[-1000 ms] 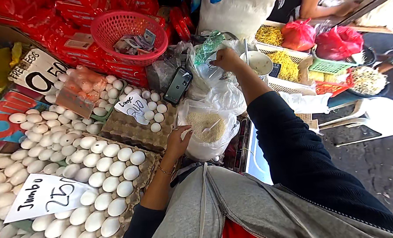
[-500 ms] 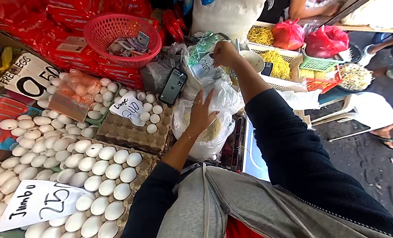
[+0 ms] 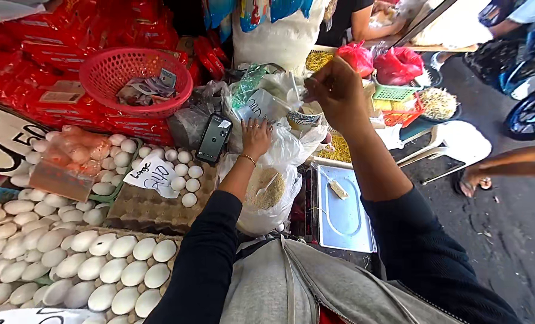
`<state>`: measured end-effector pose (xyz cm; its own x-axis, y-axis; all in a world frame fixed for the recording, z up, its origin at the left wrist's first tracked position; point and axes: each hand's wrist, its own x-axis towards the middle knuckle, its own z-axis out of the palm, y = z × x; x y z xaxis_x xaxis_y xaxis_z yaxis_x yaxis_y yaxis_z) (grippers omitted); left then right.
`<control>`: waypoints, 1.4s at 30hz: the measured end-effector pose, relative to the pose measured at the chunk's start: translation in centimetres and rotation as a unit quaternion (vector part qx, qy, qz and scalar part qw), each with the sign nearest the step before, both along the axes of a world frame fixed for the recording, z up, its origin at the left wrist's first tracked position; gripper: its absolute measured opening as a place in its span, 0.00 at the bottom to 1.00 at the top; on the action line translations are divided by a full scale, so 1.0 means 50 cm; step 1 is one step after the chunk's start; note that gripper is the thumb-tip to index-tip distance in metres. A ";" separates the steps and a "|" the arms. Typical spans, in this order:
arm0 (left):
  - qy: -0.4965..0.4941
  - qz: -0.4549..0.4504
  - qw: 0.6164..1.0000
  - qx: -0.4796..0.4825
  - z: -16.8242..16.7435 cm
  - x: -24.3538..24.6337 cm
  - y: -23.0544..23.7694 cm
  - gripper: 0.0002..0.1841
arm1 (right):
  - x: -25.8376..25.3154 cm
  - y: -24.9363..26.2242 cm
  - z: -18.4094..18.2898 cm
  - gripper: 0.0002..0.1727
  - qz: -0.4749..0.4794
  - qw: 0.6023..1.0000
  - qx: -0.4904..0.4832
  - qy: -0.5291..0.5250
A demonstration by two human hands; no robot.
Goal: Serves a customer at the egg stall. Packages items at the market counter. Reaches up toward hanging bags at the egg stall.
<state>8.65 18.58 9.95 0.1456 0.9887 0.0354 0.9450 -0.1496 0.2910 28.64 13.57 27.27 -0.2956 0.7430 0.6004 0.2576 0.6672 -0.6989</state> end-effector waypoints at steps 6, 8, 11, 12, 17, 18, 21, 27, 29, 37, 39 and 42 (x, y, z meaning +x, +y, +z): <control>-0.002 0.016 0.998 -0.063 0.058 -0.024 0.059 0.30 | 0.048 -0.148 -0.016 0.01 0.049 0.994 -0.014 0.093; -0.045 0.021 0.999 -0.023 0.060 -0.034 0.082 0.31 | 0.053 -0.164 -0.034 0.02 0.069 0.992 -0.024 0.102; -0.319 -0.019 0.947 0.030 0.101 -0.026 0.064 0.30 | 0.053 -0.164 -0.059 0.02 0.101 0.987 -0.066 0.108; -0.421 -0.056 0.905 -0.009 0.136 -0.020 0.030 0.31 | 0.053 -0.159 -0.067 0.02 0.107 0.985 -0.086 0.108; -0.501 -0.250 0.814 -0.156 0.237 -0.014 -0.179 0.21 | 0.028 -0.124 -0.091 0.04 0.114 0.982 -0.122 0.094; -0.506 -0.255 0.809 -0.155 0.228 -0.017 -0.200 0.12 | 0.021 -0.116 -0.095 0.05 0.116 0.981 -0.123 0.097; -0.548 -0.212 0.795 -0.152 0.200 -0.031 -0.236 0.05 | 0.005 -0.101 -0.099 0.10 0.131 0.974 -0.157 0.093; -0.575 -0.135 0.797 -0.125 0.173 -0.056 -0.270 0.02 | -0.013 -0.101 -0.126 0.06 0.127 0.979 -0.161 0.019; -0.581 -0.129 0.794 -0.125 0.170 -0.054 -0.270 0.02 | -0.015 -0.100 -0.138 0.04 0.098 0.987 -0.128 0.007; -0.572 -0.132 0.794 -0.160 0.172 -0.043 -0.219 0.08 | 0.072 -0.111 -0.167 0.11 -0.025 0.995 -0.091 0.016; -0.549 -0.111 0.811 -0.167 0.167 -0.052 -0.169 0.07 | 0.126 -0.124 -0.169 0.08 -0.061 0.992 -0.096 0.062; -0.504 -0.031 0.851 -0.147 0.164 -0.048 -0.066 0.12 | 0.187 -0.165 -0.166 0.07 -0.044 0.986 -0.128 0.097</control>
<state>6.26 15.29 18.14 0.2402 0.9679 -0.0737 0.1860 0.0286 0.9821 38.00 5.32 18.99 -0.1205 0.8954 0.4287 0.1518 0.4434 -0.8834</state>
